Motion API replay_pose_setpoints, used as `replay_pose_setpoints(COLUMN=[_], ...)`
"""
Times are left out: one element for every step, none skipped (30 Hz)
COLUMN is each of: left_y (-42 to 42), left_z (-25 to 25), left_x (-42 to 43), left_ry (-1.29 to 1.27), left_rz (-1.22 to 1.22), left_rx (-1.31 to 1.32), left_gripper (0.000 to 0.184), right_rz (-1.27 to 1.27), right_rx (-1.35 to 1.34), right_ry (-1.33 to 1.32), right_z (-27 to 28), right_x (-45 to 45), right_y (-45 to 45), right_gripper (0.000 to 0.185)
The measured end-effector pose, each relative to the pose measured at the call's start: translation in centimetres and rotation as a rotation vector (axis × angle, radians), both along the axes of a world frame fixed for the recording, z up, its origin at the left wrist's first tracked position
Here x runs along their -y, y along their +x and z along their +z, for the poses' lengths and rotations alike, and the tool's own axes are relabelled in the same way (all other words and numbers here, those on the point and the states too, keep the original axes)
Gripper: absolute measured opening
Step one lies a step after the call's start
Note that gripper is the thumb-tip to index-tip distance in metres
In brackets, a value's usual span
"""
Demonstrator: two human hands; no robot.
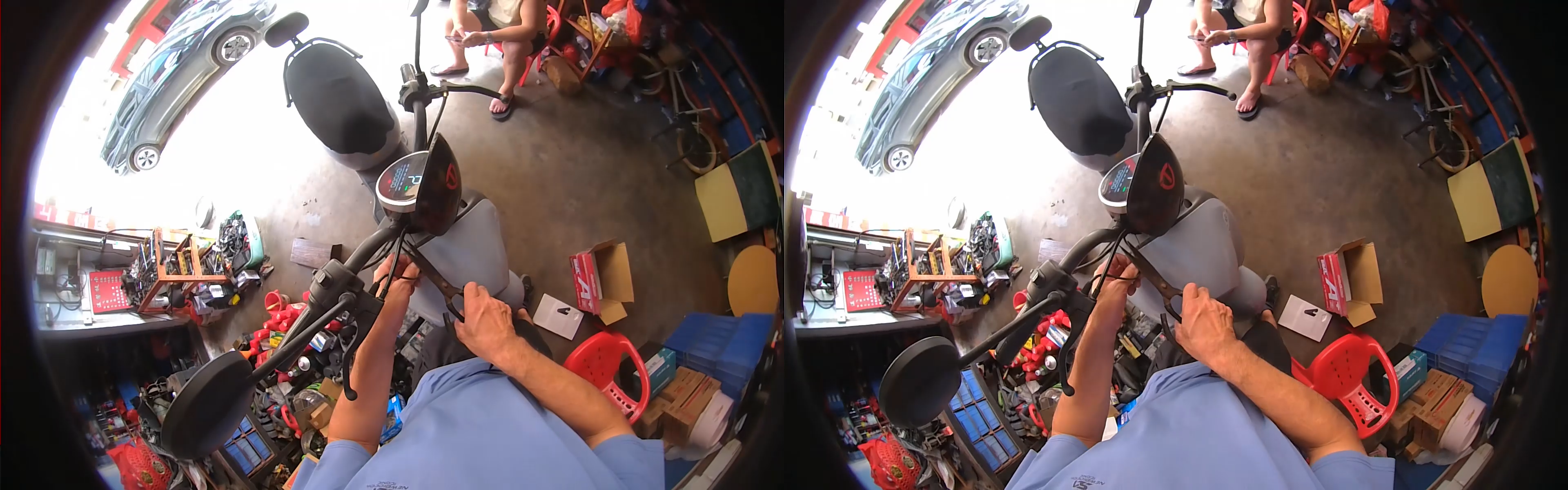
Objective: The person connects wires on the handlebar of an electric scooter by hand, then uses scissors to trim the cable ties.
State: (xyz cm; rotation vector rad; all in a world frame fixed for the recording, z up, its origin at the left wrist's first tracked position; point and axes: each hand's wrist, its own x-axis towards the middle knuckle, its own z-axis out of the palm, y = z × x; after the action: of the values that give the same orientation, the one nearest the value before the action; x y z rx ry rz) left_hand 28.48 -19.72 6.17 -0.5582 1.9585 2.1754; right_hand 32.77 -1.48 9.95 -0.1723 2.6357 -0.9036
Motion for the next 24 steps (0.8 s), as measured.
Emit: replay_pose_setpoints(left_y=[0.0,0.0,0.0,0.0,0.0,0.1,0.1,0.1,0.1,0.2,0.2,0.2,0.2,0.2,0.2,0.2,0.2,0.2,0.2,0.1,0.1,0.1,0.0,0.0], left_z=[0.1,0.3,0.4,0.5,0.4,0.3,0.2,-0.1,-0.3,-0.4,-0.5,-0.6,-0.5,-0.4,-0.3,-0.4,-0.4,-0.5,-0.5,-0.5,-0.6,-0.4,-0.1,0.0], left_x=[-0.1,-0.2,-0.3,-0.3,-0.3,-0.3,-0.2,-0.1,0.0,0.2,0.4,0.5,0.5,0.5,0.4,0.4,0.3,0.3,0.2,0.1,0.0,-0.1,-0.2,-0.3], left_ry=[0.001,-0.015,-0.032,-0.032,-0.029,-0.025,-0.025,-0.049,-0.073,-0.073,-0.07,-0.067,-0.067,-0.065,-0.064,-0.063,-0.067,-0.07,-0.069,-0.082,-0.095,-0.094,-0.075,-0.056], left_rz=[-0.001,0.002,0.006,0.006,0.01,0.015,0.015,0.015,0.016,0.018,-0.011,-0.041,-0.04,-0.038,-0.036,-0.035,-0.027,-0.019,-0.019,0.002,0.024,0.023,0.036,0.049], left_rx=[-0.001,-0.029,-0.057,-0.059,-0.065,-0.072,-0.073,-0.062,-0.05,-0.051,-0.04,-0.029,-0.029,-0.037,-0.045,-0.045,-0.047,-0.049,-0.048,-0.057,-0.065,-0.064,-0.047,-0.029], left_gripper=[0.012,0.012,0.012,0.012,0.012,0.012,0.012,0.012,0.012,0.012,0.012,0.013,0.013,0.013,0.013,0.013,0.013,0.012,0.012,0.011,0.01,0.01,0.01,0.011], right_rz=[0.029,0.059,0.059,0.082,0.105,0.105,0.114,0.124,0.125,0.133,0.141,0.143,0.147,0.151,0.151,0.147,0.142,0.141,0.141,0.141,0.14,0.143,0.146,0.146], right_rx=[-0.013,-0.026,-0.027,-0.01,0.008,0.007,0.012,0.018,0.017,0.032,0.048,0.048,0.052,0.057,0.056,0.049,0.041,0.041,0.03,0.02,0.022,0.022,0.021,0.022], right_ry=[0.01,0.021,0.022,0.053,0.085,0.085,0.1,0.115,0.116,0.124,0.131,0.131,0.14,0.149,0.149,0.152,0.155,0.156,0.148,0.141,0.141,0.139,0.137,0.137], right_z=[-0.1,-0.1,0.1,0.5,0.7,0.7,0.7,0.7,0.8,0.8,0.9,1.0,1.1,1.1,1.1,1.1,1.1,1.0,0.7,0.6,0.6,0.5,0.5,0.6], right_x=[-0.1,-0.2,-0.3,-0.3,-0.4,-0.4,-0.4,-0.4,-0.5,-0.4,-0.4,-0.4,-0.4,-0.4,-0.3,-0.2,-0.2,-0.2,-0.2,-0.2,-0.3,-0.3,-0.3,-0.3], right_y=[0.0,0.0,-0.1,-0.3,-0.4,-0.5,-0.5,-0.6,-0.6,-0.7,-0.8,-0.8,-0.9,-0.9,-0.9,-0.8,-0.8,-0.8,-0.8,-0.7,-0.6,-0.7,-0.7,-0.7], right_gripper=[0.037,0.038,0.038,0.039,0.04,0.04,0.04,0.04,0.04,0.04,0.041,0.041,0.041,0.041,0.041,0.038,0.036,0.036,0.035,0.034,0.034,0.033,0.033,0.033])
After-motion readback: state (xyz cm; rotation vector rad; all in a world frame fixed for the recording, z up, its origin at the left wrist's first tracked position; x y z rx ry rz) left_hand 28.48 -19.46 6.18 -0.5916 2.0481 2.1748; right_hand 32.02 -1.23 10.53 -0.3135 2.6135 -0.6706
